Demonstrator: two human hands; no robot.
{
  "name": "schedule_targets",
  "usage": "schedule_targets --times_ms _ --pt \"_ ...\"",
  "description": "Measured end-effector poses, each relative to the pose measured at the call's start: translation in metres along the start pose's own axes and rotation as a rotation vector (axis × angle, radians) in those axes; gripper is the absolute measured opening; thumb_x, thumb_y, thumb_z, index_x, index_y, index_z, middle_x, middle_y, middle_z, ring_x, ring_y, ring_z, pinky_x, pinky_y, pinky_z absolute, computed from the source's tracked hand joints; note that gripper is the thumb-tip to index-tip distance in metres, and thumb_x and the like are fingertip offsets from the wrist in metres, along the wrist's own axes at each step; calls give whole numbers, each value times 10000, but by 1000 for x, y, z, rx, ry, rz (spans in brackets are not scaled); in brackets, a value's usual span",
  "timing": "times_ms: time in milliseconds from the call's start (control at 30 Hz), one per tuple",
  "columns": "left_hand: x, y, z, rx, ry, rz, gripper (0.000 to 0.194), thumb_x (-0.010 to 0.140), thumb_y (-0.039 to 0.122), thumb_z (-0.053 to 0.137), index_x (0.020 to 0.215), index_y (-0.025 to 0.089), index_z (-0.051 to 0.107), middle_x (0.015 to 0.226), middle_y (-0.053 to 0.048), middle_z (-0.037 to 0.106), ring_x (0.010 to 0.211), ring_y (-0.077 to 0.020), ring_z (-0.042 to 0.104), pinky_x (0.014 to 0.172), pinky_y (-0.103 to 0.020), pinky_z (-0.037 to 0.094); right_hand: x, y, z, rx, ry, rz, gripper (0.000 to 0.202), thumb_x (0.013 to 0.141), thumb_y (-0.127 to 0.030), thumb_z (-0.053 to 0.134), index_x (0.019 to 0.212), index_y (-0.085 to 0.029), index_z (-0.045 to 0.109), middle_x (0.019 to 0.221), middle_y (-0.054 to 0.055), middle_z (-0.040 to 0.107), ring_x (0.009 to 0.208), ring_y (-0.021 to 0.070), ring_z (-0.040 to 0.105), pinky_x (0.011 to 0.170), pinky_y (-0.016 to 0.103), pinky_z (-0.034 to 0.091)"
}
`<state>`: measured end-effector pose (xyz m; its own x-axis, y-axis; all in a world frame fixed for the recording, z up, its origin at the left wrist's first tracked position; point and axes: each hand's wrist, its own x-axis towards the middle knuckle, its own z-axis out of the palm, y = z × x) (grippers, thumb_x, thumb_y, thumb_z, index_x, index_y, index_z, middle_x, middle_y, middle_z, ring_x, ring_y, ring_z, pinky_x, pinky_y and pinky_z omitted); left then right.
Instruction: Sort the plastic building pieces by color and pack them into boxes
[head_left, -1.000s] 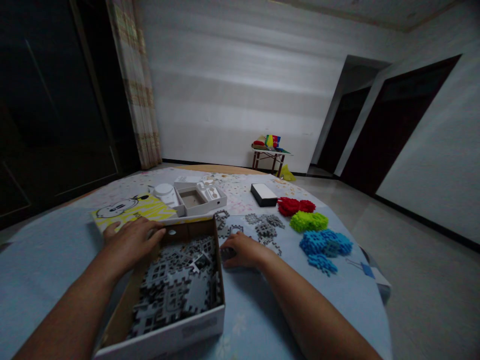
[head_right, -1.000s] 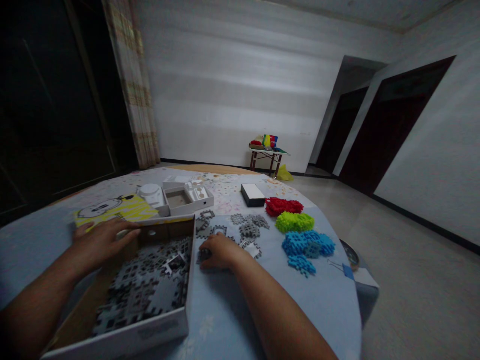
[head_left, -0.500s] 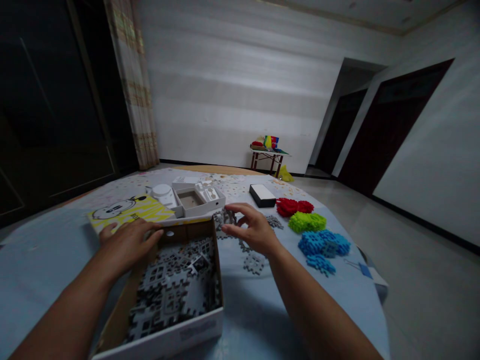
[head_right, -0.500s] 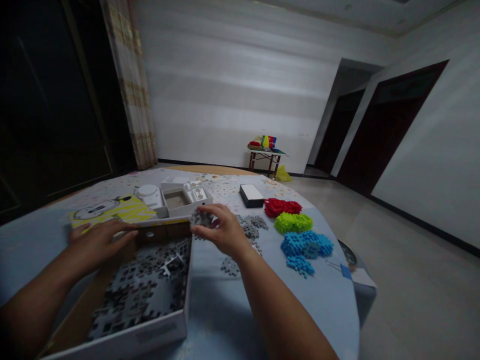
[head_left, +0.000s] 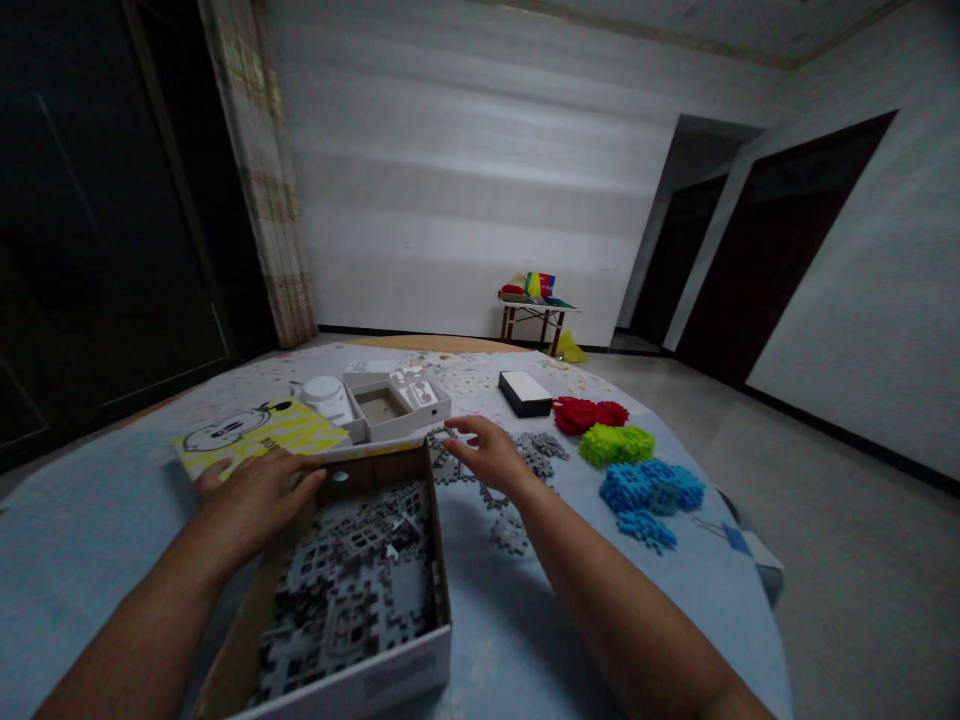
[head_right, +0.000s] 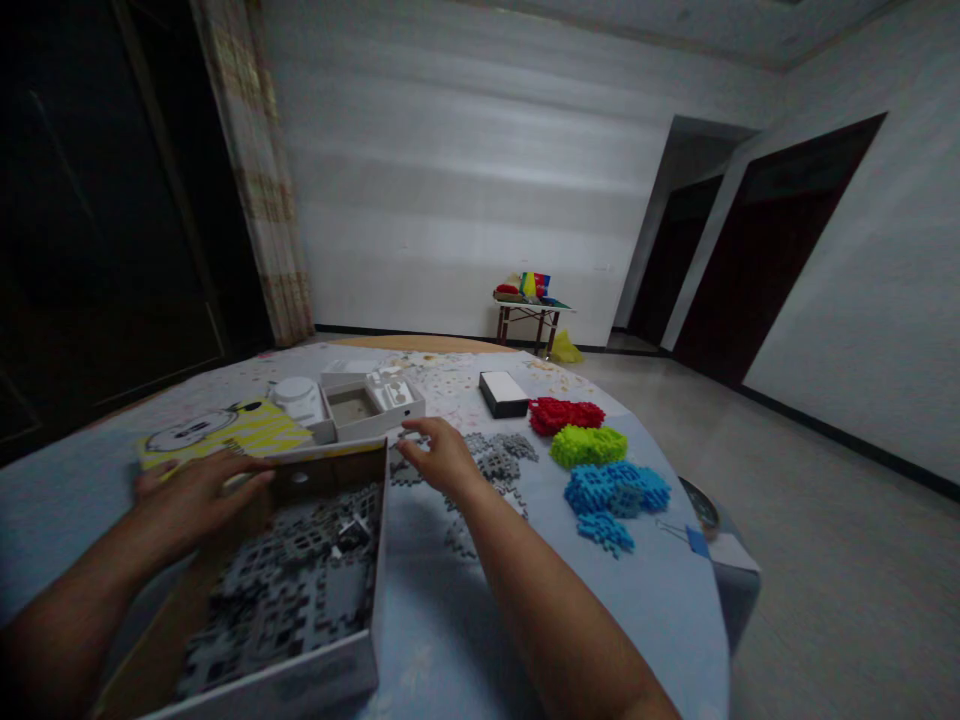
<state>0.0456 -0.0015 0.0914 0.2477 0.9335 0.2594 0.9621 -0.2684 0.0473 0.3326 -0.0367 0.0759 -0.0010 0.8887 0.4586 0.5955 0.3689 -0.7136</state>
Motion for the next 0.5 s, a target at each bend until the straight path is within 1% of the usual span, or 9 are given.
schedule_targets --times_ms 67,100,200,300,367,433,500 --pt "1 -3 3 -4 -5 13 377 807 423 357 1013 282 639 1158 -47 623 1108 -253 516 930 -455 242 15 20 12 -221 -54 69 333 776 -317 579 1084 -195 613 1116 80 606 1080 209 510 919 355 407" --pt "1 -4 4 0 -8 10 379 807 424 354 1018 284 636 1165 -47 619 1111 -252 515 933 -459 240 22 27 19 -324 -95 99 354 772 -331 576 1102 -204 606 1143 80 593 1113 225 483 939 372 383" --pt "2 -6 7 34 -6 -18 378 808 424 348 1019 290 631 1192 -45 604 1137 -260 498 937 -484 230 42 38 41 -543 -238 139 422 783 -389 530 1181 -249 553 1243 68 529 1198 264 392 959 427 335" --pt "1 -6 7 61 5 -14 369 813 419 342 1015 302 629 1183 -34 609 1140 -258 497 931 -489 234 56 43 62 -594 -342 134 448 783 -391 512 1219 -286 516 1337 63 442 1251 288 321 970 478 296" --pt "1 -5 6 70 -4 -16 366 816 414 344 1018 301 628 1175 -34 614 1140 -251 498 926 -476 246 62 47 71 -590 -407 130 444 779 -391 516 1216 -309 516 1374 62 398 1265 305 305 972 515 272" --pt "1 -4 5 75 -18 -36 361 816 409 352 1022 300 627 1182 -35 610 1157 -253 485 926 -473 248 63 51 73 -586 -474 124 428 784 -416 503 1202 -324 524 1387 61 380 1264 322 308 961 551 265" --pt "1 -3 4 69 -21 -43 354 814 404 362 1025 302 627 1190 -30 606 1162 -254 480 930 -474 245 60 55 68 -581 -527 105 410 796 -449 479 1185 -333 535 1382 59 385 1253 326 325 944 566 280"
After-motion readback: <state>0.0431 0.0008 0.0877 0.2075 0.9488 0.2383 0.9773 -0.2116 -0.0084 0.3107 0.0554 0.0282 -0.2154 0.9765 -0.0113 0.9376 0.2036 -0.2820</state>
